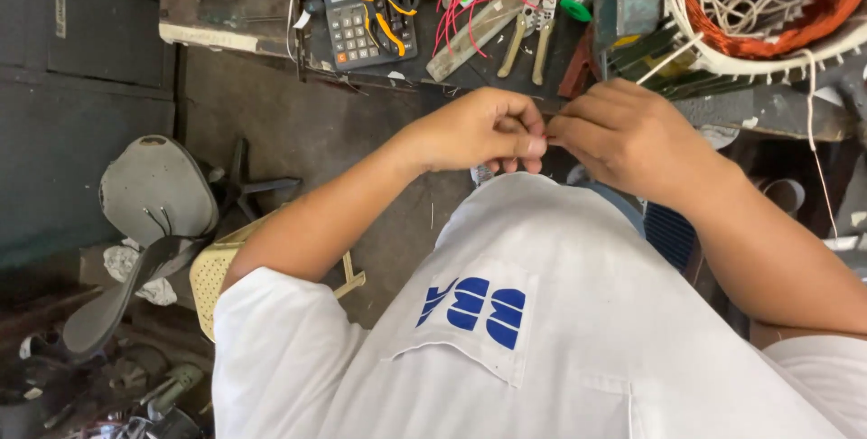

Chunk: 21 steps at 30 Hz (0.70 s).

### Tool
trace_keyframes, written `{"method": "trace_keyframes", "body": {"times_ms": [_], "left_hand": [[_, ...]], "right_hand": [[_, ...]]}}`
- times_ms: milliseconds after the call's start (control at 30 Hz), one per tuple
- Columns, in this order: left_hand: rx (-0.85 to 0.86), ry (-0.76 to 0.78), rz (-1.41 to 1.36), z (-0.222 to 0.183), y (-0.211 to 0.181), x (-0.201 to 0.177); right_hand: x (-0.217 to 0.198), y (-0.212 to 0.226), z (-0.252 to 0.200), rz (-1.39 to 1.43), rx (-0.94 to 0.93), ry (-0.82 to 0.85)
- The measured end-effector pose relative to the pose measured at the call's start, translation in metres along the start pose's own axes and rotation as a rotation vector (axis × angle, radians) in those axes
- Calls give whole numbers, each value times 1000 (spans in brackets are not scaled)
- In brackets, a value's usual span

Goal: Stripping wire insulation and preparing electrical connections for a motor stator on a workbench.

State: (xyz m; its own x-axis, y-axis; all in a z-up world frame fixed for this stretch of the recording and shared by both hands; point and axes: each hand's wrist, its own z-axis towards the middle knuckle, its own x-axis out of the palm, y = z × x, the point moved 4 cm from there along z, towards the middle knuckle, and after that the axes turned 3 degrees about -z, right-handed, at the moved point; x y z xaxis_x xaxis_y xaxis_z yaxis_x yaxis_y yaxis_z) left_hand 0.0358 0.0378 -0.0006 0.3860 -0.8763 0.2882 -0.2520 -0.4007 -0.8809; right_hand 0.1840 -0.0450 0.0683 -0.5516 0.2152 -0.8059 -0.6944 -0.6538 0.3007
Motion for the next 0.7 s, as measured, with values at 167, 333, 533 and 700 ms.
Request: {"method": "trace_keyframes", "body": {"times_ms": [167,333,533,700], "left_hand": [[384,-196,692,-27,-28,18],[538,-356,805,-48,-28,38],[323,-614,885,-50,-11,55],[125,-675,818,-48,-13,64]], "right_hand": [[7,-7,-7,-32,0,19],[0,-7,-8,179,42,21],[4,-15,-8,222,-13,66],[-13,-29,-15,73,-72,137]]}}
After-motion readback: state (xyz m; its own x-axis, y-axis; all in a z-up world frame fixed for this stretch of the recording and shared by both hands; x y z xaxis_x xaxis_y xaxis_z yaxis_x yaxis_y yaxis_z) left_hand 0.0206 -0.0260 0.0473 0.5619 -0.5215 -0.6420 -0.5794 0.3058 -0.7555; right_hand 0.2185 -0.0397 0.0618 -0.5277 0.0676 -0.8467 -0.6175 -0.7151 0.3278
